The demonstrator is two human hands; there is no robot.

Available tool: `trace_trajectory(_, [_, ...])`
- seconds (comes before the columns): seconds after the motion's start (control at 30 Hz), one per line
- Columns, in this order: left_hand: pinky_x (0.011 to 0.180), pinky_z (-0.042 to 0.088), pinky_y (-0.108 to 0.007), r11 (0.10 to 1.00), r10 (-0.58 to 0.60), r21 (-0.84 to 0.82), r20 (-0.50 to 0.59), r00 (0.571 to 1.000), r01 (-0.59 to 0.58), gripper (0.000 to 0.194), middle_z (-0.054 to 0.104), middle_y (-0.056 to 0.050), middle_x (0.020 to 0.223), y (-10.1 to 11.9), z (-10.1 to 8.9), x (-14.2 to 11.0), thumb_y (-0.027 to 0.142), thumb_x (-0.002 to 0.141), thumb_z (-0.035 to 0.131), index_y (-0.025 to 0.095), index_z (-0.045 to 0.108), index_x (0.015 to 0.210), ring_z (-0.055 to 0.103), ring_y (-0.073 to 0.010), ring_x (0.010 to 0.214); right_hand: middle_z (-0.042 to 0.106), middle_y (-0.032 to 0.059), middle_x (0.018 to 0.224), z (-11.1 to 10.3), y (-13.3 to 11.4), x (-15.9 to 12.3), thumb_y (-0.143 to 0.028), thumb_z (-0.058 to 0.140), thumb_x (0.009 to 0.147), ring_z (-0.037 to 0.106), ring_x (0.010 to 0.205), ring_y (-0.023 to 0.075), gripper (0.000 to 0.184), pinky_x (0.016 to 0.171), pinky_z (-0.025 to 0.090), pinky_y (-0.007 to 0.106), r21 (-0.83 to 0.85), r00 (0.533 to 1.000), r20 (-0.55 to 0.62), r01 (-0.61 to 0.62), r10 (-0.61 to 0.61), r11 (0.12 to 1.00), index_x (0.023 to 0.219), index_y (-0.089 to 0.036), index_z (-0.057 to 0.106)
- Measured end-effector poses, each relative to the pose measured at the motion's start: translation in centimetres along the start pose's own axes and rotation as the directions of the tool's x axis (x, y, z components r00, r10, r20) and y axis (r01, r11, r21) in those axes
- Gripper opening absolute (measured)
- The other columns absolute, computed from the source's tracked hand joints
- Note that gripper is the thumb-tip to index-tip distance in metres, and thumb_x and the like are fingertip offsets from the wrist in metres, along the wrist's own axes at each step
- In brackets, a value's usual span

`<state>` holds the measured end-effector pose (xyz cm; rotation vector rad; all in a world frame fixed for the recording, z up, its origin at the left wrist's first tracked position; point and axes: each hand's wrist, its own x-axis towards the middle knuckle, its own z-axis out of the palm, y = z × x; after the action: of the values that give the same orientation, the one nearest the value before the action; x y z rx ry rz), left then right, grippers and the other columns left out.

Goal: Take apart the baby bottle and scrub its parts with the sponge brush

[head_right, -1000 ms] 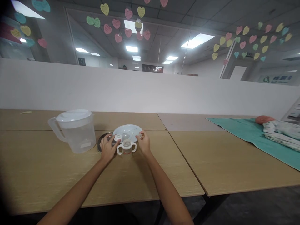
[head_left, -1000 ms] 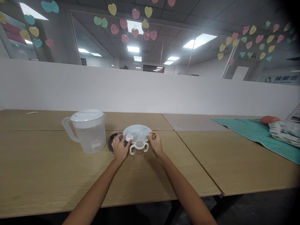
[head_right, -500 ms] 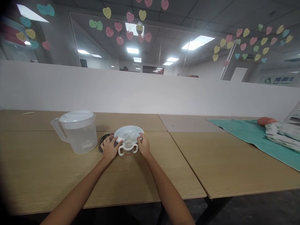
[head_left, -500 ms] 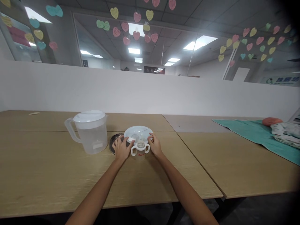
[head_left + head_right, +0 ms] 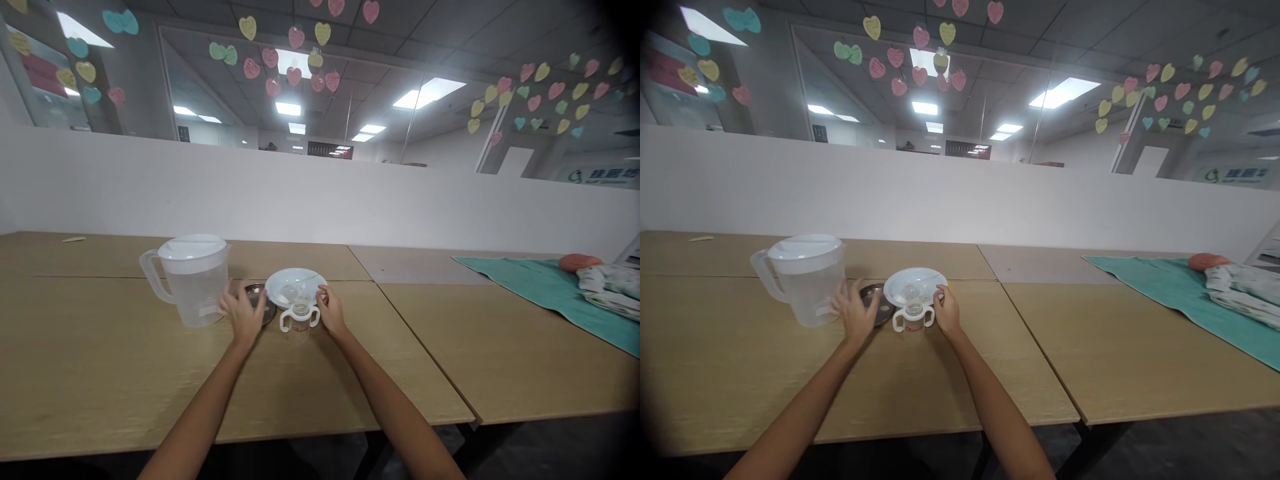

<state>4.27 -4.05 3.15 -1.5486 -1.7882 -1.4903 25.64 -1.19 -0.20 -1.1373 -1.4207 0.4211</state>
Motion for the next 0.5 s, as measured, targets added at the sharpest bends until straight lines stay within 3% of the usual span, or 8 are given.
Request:
trace_trajectory(0.1, [0.102, 0.019, -0.054, 0.992, -0.122, -0.019, -0.207, 0.971, 0.121, 0.070, 0.025, -0.020, 0.140, -1.7, -1.6, 1.5, 0.050, 0.077, 0.055, 0.013, 0.035, 0.132, 0.024, -0.0350, 0.128, 0.061, 0.0016, 0.084, -0.1, -0.2, -0.1, -0.039, 0.044, 0.079, 0.045, 0.057, 0.0100, 0.040, 0.061, 0.039, 0.023, 0.001, 1.000, -0.019, 0.004, -0.004, 1.000, 0.108, -0.014, 0.056])
trace_trajectory(0.17, [0.103, 0.020, -0.055, 0.971, -0.236, -0.032, -0.281, 0.930, 0.237, 0.088, 0.024, -0.021, 0.140, -3.3, -2.1, 2.3, 0.055, 0.070, 0.061, 0.012, 0.024, 0.137, 0.023, -0.0359, 0.128, 0.059, 0.0007, 0.077, -0.1, -0.4, -0.2, -0.042, 0.044, 0.081, 0.045, 0.057, 0.0107, 0.041, 0.061, 0.038, 0.023, -0.002, 0.999, -0.046, -0.012, 0.012, 1.000, 0.107, -0.014, 0.057])
trace_trajectory(0.3, [0.099, 0.026, -0.060, 0.894, -0.446, -0.080, -0.252, 0.859, 0.441, 0.113, 0.026, -0.026, 0.138, -6.1, -1.8, 2.8, 0.063, 0.058, 0.069, 0.008, 0.014, 0.140, 0.028, -0.0428, 0.125, 0.058, 0.0011, 0.072, -0.3, -0.7, -0.2, -0.048, 0.042, 0.082, 0.048, 0.061, 0.0122, 0.043, 0.062, 0.039, 0.023, 0.094, 0.991, -0.122, -0.043, 0.055, 0.995, 0.102, -0.015, 0.059])
trace_trajectory(0.4, [0.102, 0.026, -0.056, 0.900, -0.436, -0.088, -0.231, 0.870, 0.427, 0.118, 0.028, -0.028, 0.137, -7.0, -1.1, 2.9, 0.063, 0.058, 0.069, 0.004, 0.010, 0.140, 0.029, -0.0420, 0.127, 0.060, 0.0032, 0.079, -0.4, -1.3, -0.5, -0.051, 0.038, 0.084, 0.051, 0.066, 0.0124, 0.043, 0.062, 0.040, 0.022, 0.206, 0.986, -0.161, -0.015, 0.049, 0.978, 0.097, -0.015, 0.059])
trace_trajectory(0.5, [0.102, 0.031, -0.054, 0.904, -0.428, -0.101, -0.186, 0.884, 0.416, 0.116, 0.030, -0.026, 0.139, -7.1, -0.9, 3.0, 0.061, 0.058, 0.071, 0.008, 0.010, 0.141, 0.032, -0.0399, 0.127, 0.060, 0.0031, 0.079, -0.6, -2.2, -1.1, -0.048, 0.034, 0.088, 0.052, 0.067, 0.0123, 0.042, 0.064, 0.041, 0.023, 0.179, 0.991, -0.131, 0.047, -0.023, 0.983, 0.095, -0.016, 0.059])
